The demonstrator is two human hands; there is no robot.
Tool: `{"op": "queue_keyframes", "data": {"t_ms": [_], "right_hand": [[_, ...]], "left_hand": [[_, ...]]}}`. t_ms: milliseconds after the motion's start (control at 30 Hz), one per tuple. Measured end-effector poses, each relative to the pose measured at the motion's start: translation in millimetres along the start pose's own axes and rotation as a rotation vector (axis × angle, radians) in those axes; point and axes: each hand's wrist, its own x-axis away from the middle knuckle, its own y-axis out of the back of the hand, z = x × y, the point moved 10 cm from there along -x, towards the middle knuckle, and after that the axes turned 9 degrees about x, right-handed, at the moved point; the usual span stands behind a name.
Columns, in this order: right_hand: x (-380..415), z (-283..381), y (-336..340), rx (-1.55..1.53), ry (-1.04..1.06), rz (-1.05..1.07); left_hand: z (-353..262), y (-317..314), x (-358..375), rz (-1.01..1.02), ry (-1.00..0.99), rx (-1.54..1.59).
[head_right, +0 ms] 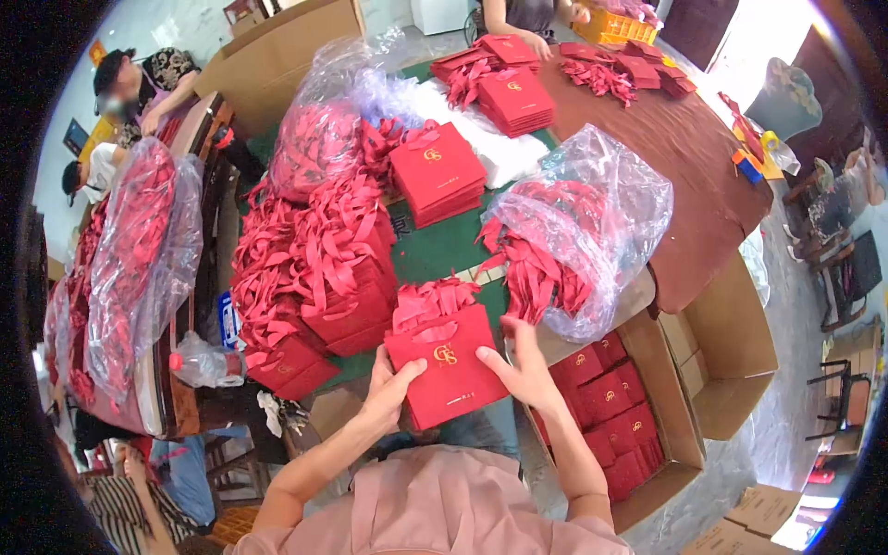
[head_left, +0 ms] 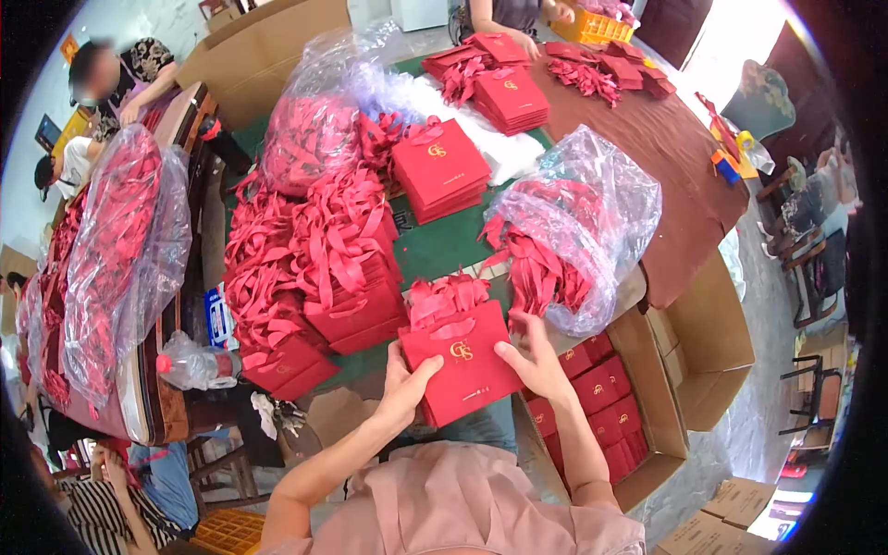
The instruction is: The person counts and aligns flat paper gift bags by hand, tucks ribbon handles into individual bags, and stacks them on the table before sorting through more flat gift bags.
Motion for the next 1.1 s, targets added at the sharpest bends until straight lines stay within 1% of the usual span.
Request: {"op": "queue_keyframes", "data": {"t_ms": [33,67,133,167,200,233,267,333,367,400,467,500,533,567,600,633,667,700,733,767,800,833,867,900,967,1000,1033,1067,1100], "right_hand": [[-8.3,-8.9,-16.3,-0.261,-0.128,0.139],[-4.6,-17.6,-22.4,-0.407,-0.319,0.233],[-19.9,-90.1,-53.9,-0.796,-0.491,0.292],[-27.8,-62.4,-50.0,-0.795,-0.486,0.322],[-45.0,-51.7,-45.8,-0.804,-0.431,0.304],[-60.6,-38.3,-41.9,-0.812,-0.376,0.287],[-73.6,-31.0,-33.8,-0.745,-0.377,0.205],[-103.0,-32.9,-25.0,-0.598,-0.381,0.12],[-120.8,-31.8,-29.1,-0.574,-0.285,0.178],[-133.5,-41.1,-30.7,-0.574,-0.28,0.181],[-150.9,-63.8,-37.8,-0.356,-0.284,0.255],[-155.9,-73.4,-36.3,-0.293,-0.252,0.214],[-159.1,-74.6,-36.6,-0.294,-0.247,0.222],[-163.1,-74.9,-31.8,-0.244,-0.213,0.176],[-166.3,-75.1,-28.5,-0.193,-0.179,0.136],[-170.5,-75.5,-22.2,-0.182,-0.139,0.049],[-175.3,-79.5,-21.7,-0.179,-0.151,0.08],[-177.3,-77.6,-16.3,-0.198,-0.128,0.048],[-183.9,-79.9,-11.3,-0.16,-0.09,0.018],[-187.3,-76.3,-1.9,-0.077,-0.065,-0.034],[-191.3,-75.1,6.1,-0.068,-0.047,-0.081],[-196.0,-74.8,12.3,-0.037,-0.065,-0.083],[-199.4,-74.6,12.0,-0.137,-0.044,-0.045],[-203.6,-74.2,16.2,-0.113,-0.016,-0.053],[-203.8,-70.4,19.9,-0.113,-0.038,-0.093],[-202.8,-57.5,23.5,0.001,0.029,-0.152],[-199.8,-53.4,22.1,0.008,0.029,-0.146],[-191.3,-40.7,33.9,0.382,0.07,-0.287],[-176.8,-9.7,39.6,0.757,0.11,-0.427]], "left_hand": [[-6.5,-8.1,-2.1,0.015,-0.002,0.0],[-20.8,-18.3,-3.8,0.037,-0.066,-0.049],[-37.8,-31.8,-12.4,0.077,-0.178,-0.098],[-42.9,-35.2,-20.4,0.085,-0.214,-0.093],[-48.8,-39.7,-27.8,0.092,-0.25,-0.088],[-58.2,-46.8,-32.0,0.076,-0.33,-0.101],[-59.7,-53.4,-40.3,0.079,-0.336,-0.102],[-61.8,-50.8,-61.2,0.002,-0.397,-0.097],[-48.5,-39.1,-81.2,-0.043,-0.356,-0.086],[-40.8,-35.0,-94.4,-0.044,-0.362,-0.086],[-11.8,-23.8,-120.2,-0.045,-0.241,0.014],[3.3,-11.7,-134.5,-0.076,-0.23,-0.022],[6.2,-11.1,-138.4,-0.089,-0.2,-0.025],[11.0,-9.5,-140.6,-0.107,-0.17,-0.026],[20.6,-2.2,-151.2,-0.098,-0.21,-0.055],[22.6,-3.9,-150.1,-0.102,-0.209,-0.075],[24.3,-6.0,-150.4,-0.113,-0.211,-0.092],[20.2,-9.5,-146.2,-0.149,-0.227,-0.141],[20.5,-15.1,-143.7,-0.149,-0.205,-0.098],[9.5,-23.9,-133.3,-0.192,-0.218,-0.181],[38.1,-3.4,-155.0,-0.299,-0.315,-0.299],[24.2,-27.7,-150.2,-0.154,-0.33,-0.269],[13.7,-39.0,-140.3,-0.153,-0.302,-0.33],[22.7,-39.2,-155.1,-0.095,-0.371,-0.256],[16.1,-44.7,-156.7,-0.178,-0.332,-0.479],[16.6,-46.1,-155.3,-0.212,-0.256,-0.544],[18.0,-46.4,-155.9,-0.216,-0.254,-0.536],[15.9,-48.0,-154.1,-0.235,-0.257,-0.569],[17.0,-48.5,-153.6,-0.252,-0.261,-0.604]]}}
